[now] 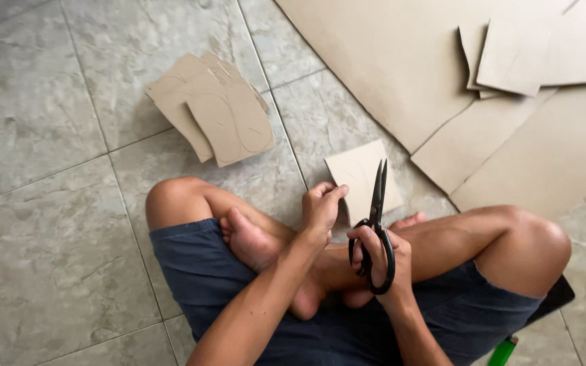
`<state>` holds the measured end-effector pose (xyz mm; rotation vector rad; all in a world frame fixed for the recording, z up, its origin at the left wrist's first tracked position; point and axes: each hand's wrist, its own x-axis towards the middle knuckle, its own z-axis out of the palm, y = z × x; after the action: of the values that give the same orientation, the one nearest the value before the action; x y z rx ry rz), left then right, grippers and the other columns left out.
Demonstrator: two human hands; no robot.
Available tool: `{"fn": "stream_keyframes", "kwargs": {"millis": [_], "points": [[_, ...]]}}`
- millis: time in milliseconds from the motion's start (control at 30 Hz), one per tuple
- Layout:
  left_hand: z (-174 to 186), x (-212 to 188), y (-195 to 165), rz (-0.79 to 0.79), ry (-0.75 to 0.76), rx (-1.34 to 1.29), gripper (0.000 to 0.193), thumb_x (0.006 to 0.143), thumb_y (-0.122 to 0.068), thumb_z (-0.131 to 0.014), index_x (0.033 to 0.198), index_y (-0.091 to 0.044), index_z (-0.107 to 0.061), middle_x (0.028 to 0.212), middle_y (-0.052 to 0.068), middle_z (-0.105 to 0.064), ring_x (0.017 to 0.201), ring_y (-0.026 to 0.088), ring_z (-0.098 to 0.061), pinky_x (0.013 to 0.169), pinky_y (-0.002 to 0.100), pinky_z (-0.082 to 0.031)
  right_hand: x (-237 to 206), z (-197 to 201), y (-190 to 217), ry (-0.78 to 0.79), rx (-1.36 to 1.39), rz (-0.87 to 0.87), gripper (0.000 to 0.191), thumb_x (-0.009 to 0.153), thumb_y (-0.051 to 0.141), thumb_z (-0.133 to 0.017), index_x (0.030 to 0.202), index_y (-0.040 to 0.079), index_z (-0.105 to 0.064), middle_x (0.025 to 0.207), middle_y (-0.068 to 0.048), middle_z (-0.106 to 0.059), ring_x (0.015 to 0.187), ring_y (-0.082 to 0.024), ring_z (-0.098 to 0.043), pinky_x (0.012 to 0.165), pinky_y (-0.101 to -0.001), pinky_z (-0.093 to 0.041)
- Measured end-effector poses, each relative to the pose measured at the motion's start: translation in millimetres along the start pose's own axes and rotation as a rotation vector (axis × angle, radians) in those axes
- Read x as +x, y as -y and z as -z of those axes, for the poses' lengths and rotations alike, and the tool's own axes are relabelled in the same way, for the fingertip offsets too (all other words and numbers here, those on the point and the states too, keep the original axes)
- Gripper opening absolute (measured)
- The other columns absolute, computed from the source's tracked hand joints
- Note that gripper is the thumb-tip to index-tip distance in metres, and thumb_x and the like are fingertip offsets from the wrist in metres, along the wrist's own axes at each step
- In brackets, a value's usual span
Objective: The person sits on the tiled floor and cuts out traced slipper-shaped outlines from cardboard sheets using scissors. They cut along the drawn lines, set finished cut pieces on a growing stack beside them, and pick up the next marked cardboard section to continue cutting.
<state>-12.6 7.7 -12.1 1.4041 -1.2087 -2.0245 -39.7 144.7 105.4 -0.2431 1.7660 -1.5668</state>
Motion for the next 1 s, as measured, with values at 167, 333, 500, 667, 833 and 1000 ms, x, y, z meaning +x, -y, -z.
{"fn": "stream_keyframes", "kwargs": {"millis": [167,333,500,667,833,1000], "points": [[21,11,-43,-0.216,0.003,-0.085,0.016,0.093,-0.014,-0.068,0.103,-0.001,-0.07,0.088,0.001,-0.068,0.077,0.01,-0.058,0.068,0.027,-0.048,1,3,-4,0.021,0.052,0.004,0.03,0.101,0.021,-0.055,0.093,-0.003,-0.071,0.062,-0.005,-0.06,0.054,-0.013,-0.057,0.05,-0.025,-0.044],[84,38,-68,0.011,0.208,0.047,0.014,0.093,-0.022,-0.058,0.094,-0.011,-0.067,0.083,-0.002,-0.067,0.077,0.01,-0.062,0.067,0.029,-0.054,0,0,-6,0.042,0.065,0.06,0.03,0.103,0.021,-0.055,0.095,-0.004,-0.071,0.063,-0.005,-0.059,0.055,-0.013,-0.056,0.05,-0.0254,-0.043],[124,92,-84,-0.357,0.05,0.245,0.021,0.099,-0.024,-0.058,0.085,-0.009,-0.056,0.082,0.0,-0.056,0.077,0.01,-0.052,0.07,0.029,-0.046,-1,-1,-3,0.024,0.019,0.081,0.033,0.103,0.021,-0.053,0.092,-0.005,-0.071,0.061,-0.005,-0.059,0.053,-0.014,-0.057,0.049,-0.0263,-0.043],[153,66,-138,-0.357,-0.051,-0.037,0.019,0.103,-0.022,-0.062,0.097,-0.005,-0.057,0.089,0.001,-0.057,0.083,0.013,-0.054,0.073,0.031,-0.049,-3,-3,-10,0.046,-0.071,0.125,0.032,0.103,0.021,-0.054,0.096,-0.006,-0.071,0.064,-0.004,-0.061,0.057,-0.012,-0.056,0.053,-0.0256,-0.044],[133,-30,-179,-0.332,0.05,-0.23,0.043,0.09,-0.008,-0.07,0.128,-0.003,-0.05,0.105,0.011,-0.072,0.096,0.017,-0.069,0.085,0.033,-0.059,-4,-3,-15,0.208,-0.207,0.094,0.036,0.094,0.028,-0.063,0.111,-0.003,-0.072,0.069,-0.002,-0.062,0.063,-0.011,-0.057,0.058,-0.0251,-0.047],[131,-83,-186,-0.376,0.206,-0.278,0.051,0.091,-0.001,-0.071,0.137,0.0,-0.049,0.118,0.011,-0.069,0.109,0.016,-0.067,0.096,0.03,-0.055,-10,-5,-5,0.406,-0.102,0.25,0.052,0.098,0.045,-0.059,0.122,-0.001,-0.067,0.086,0.001,-0.062,0.082,-0.01,-0.058,0.076,-0.0244,-0.048]]}}
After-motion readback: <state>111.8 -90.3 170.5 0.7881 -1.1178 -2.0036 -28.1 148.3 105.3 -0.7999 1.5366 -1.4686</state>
